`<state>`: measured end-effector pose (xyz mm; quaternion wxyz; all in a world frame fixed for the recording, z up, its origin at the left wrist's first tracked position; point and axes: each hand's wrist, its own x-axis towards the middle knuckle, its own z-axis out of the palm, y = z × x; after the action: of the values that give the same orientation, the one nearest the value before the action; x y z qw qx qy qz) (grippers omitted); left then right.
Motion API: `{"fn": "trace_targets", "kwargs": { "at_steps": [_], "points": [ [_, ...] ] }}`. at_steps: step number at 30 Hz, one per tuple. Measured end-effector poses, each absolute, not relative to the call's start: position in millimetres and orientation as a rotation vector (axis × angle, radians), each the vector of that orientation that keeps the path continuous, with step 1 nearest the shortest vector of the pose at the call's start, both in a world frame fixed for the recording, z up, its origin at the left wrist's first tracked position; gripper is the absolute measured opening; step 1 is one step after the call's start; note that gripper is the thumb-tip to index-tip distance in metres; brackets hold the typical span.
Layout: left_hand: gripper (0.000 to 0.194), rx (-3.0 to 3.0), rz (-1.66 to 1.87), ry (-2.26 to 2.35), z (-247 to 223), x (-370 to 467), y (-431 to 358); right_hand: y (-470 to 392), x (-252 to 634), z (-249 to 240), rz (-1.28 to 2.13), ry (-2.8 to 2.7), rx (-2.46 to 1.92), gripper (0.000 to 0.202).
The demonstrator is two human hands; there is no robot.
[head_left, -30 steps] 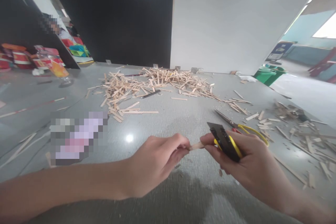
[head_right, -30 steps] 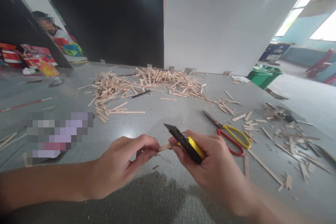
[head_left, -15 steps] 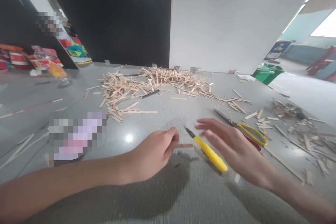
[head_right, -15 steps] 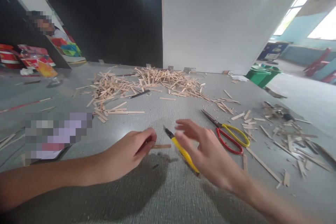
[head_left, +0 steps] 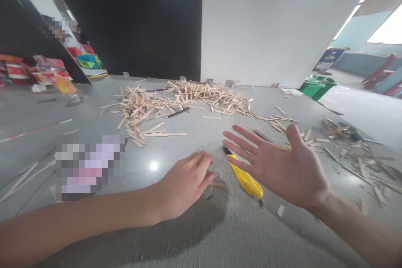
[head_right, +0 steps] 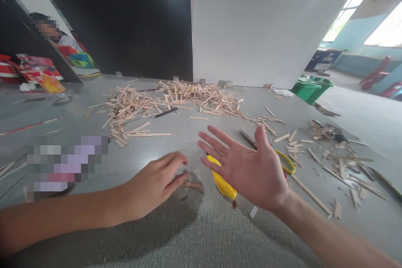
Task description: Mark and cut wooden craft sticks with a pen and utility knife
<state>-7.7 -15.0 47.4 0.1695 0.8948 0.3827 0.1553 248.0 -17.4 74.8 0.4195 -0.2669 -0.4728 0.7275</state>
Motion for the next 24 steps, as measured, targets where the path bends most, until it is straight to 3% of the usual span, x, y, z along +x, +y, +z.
{"fn": "trace_targets", "kwargs": {
  "at_steps": [2,5,8,11,19,24],
  "points": [
    [0.031,2.574,0.598,1.086,53.1,-5.9,-18.6,-20.6,243.7,72.3,1.929,-1.015,-0.603,0.090],
    [0.068,2.654,0.816,0.937,67.0,4.4,-25.3,-29.5,234.6,69.1,2.087,-0.871,-0.511,0.089],
    [0.089,2.723,0.760,0.748,78.6,26.4,-30.8,-41.9,222.9,69.1,2.199,-0.867,-0.449,0.082],
    [0.079,2.640,0.622,0.757,82.2,50.5,-31.7,-52.7,212.9,71.3,2.244,-0.876,-0.494,0.087],
    [0.012,2.258,0.240,0.715,92.6,46.9,-17.8,-63.2,211.1,59.3,2.244,-0.981,-0.641,0.096],
    [0.022,2.271,0.098,0.594,109.0,39.2,-13.2,-65.1,211.0,51.2,2.308,-0.878,-0.458,0.086]
  ]
}}
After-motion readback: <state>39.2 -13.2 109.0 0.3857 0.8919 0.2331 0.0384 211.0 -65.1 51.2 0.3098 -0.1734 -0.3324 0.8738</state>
